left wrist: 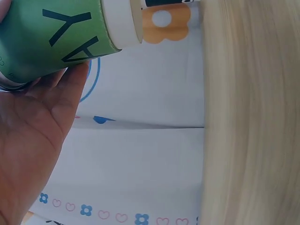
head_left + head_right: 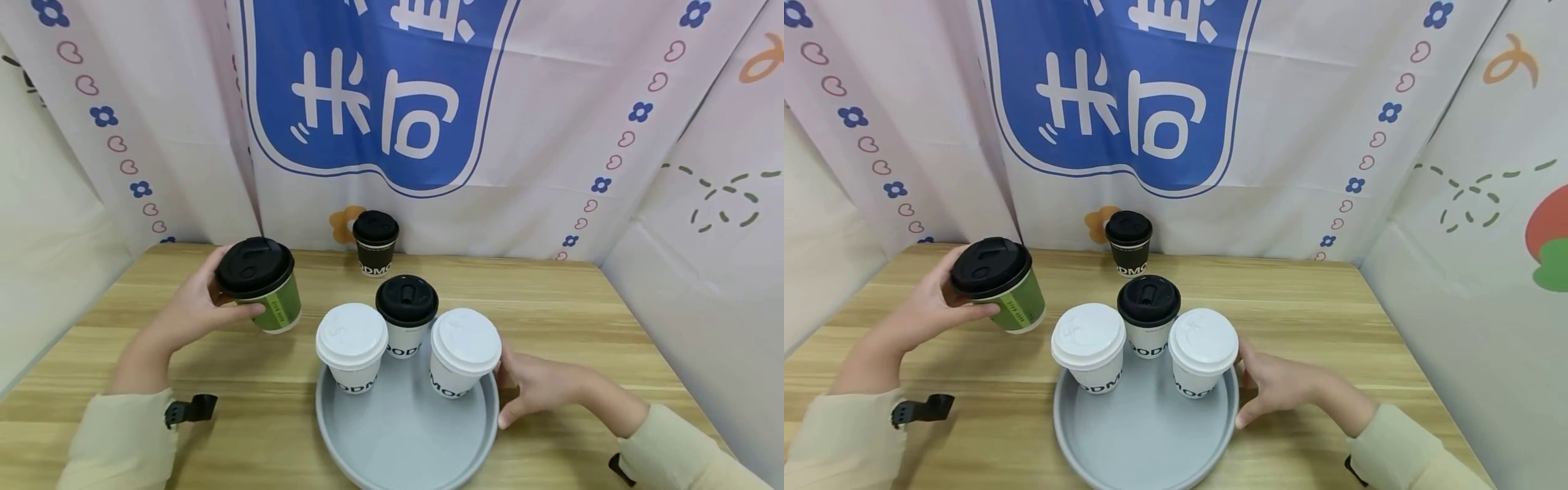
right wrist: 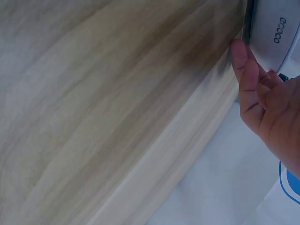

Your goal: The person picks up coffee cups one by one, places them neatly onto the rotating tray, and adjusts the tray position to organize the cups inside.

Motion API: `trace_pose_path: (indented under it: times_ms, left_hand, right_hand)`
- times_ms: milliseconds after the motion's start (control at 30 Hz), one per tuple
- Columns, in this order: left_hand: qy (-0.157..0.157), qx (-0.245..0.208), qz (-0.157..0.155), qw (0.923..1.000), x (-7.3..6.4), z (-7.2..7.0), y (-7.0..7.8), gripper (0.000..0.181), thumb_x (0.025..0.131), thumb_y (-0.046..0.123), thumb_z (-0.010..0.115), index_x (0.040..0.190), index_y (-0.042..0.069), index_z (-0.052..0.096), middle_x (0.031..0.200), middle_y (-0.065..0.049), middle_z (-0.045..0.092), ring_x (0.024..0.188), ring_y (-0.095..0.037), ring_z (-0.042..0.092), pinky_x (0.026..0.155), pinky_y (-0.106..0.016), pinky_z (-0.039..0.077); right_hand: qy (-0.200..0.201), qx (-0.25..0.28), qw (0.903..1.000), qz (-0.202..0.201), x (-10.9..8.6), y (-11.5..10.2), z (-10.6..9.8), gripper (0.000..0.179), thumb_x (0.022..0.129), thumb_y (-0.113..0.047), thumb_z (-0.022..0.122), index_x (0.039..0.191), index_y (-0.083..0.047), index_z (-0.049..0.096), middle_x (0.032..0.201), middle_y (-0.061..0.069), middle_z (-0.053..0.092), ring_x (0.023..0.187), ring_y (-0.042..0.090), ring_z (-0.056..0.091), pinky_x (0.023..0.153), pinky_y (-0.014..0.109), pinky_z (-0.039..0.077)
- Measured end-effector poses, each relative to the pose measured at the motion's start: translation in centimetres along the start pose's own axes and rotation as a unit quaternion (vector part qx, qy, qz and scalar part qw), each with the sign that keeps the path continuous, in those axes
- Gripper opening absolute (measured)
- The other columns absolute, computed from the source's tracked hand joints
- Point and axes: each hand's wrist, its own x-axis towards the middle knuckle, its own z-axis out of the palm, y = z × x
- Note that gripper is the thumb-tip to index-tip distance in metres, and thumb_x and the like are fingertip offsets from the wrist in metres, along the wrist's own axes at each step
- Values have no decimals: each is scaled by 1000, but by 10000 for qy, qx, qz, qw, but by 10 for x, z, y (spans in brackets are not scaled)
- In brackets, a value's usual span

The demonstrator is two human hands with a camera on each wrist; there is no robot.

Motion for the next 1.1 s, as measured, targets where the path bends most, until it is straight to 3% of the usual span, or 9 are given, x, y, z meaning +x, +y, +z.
trace_pose_path:
  times_ms: [100,333,600,1100]
  left_hand:
    - [-28,-4,77,10000,-2,-1,4,82,82,-8,75,148,17,34,130,11,56,112,1,59,87,-14,53]
    - [-168,-140,396,9990,-12,-1,10,84,79,-15,73,148,10,33,133,6,54,115,0,59,89,-14,54]
    - [-438,-500,850,9942,-23,-3,16,88,75,-22,71,149,3,32,134,5,55,117,-1,59,90,-15,54]
    - [-741,-716,1261,9866,-33,0,30,93,70,-25,71,150,-3,29,139,-1,53,121,-6,58,95,-15,52]
  right_hand:
    - [56,11,10000,-8,1,2,2,126,79,-26,83,150,0,-17,147,35,33,132,13,49,110,33,45]
    - [266,-228,9987,373,0,0,5,121,74,-33,86,151,3,0,149,30,36,130,18,52,110,29,46]
    - [220,-217,9990,337,0,-4,6,120,76,-32,85,151,2,-2,147,30,37,126,18,56,108,31,48]
    - [278,-452,9981,326,-2,-4,7,117,76,-34,84,150,3,2,142,27,43,120,20,59,104,31,51]
